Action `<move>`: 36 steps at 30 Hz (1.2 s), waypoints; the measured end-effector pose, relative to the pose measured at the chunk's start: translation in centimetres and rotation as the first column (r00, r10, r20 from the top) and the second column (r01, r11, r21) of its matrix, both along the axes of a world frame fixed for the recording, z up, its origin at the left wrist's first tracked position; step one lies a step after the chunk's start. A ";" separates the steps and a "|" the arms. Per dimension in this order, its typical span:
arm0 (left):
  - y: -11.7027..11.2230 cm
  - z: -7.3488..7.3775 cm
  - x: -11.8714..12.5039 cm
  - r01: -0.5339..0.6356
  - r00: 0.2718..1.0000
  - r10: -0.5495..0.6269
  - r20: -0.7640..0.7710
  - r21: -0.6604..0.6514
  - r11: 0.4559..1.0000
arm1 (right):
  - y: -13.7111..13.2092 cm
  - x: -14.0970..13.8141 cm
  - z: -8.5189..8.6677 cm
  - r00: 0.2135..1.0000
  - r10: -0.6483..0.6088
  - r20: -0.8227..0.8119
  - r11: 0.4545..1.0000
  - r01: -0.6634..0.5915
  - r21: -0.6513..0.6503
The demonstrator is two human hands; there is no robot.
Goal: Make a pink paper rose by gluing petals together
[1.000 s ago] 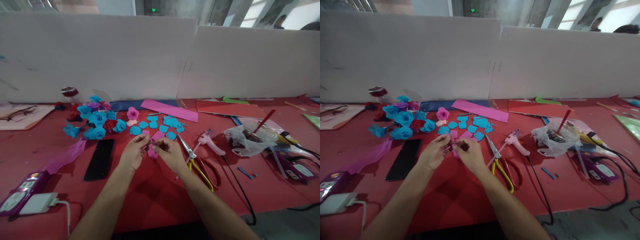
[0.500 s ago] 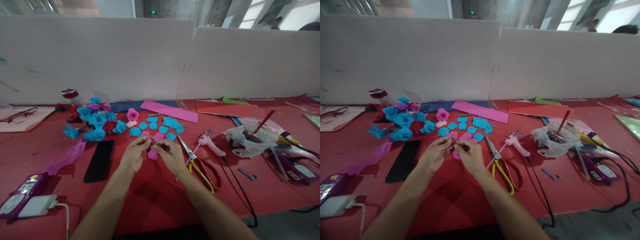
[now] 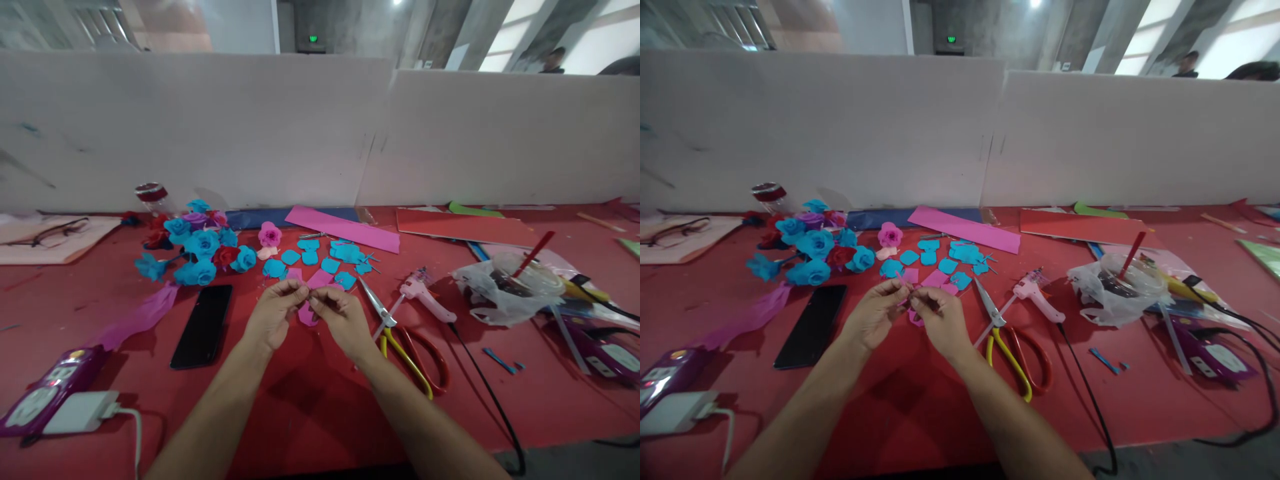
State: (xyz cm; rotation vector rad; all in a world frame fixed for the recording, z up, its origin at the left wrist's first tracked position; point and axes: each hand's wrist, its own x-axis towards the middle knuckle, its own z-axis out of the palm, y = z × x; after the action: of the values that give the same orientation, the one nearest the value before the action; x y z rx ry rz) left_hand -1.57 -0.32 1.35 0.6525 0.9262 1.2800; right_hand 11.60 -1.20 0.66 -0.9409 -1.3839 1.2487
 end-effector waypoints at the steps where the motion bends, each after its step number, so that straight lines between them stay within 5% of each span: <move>1: 0.0 0.0 0.0 0.000 1.000 0.000 -0.002 0.005 1.000 | 0.0 0.0 0.0 1.000 0.015 -0.011 1.000 -0.015 -0.008; 15: -0.1 -0.3 0.0 0.126 0.992 -0.127 0.006 0.086 0.988 | 0.4 0.1 -0.4 0.954 0.076 -0.289 0.977 -0.129 -0.170; 36: -0.3 0.3 0.0 0.073 0.997 -0.070 -0.039 0.071 0.995 | 0.6 0.4 -0.4 0.898 0.090 -0.431 0.924 -0.237 -0.300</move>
State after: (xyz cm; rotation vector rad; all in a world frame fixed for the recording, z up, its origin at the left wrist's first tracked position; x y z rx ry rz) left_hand -1.57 -0.61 1.61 0.7613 0.8821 1.2457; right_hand 12.01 -0.61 0.30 -0.7395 -0.9391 1.7498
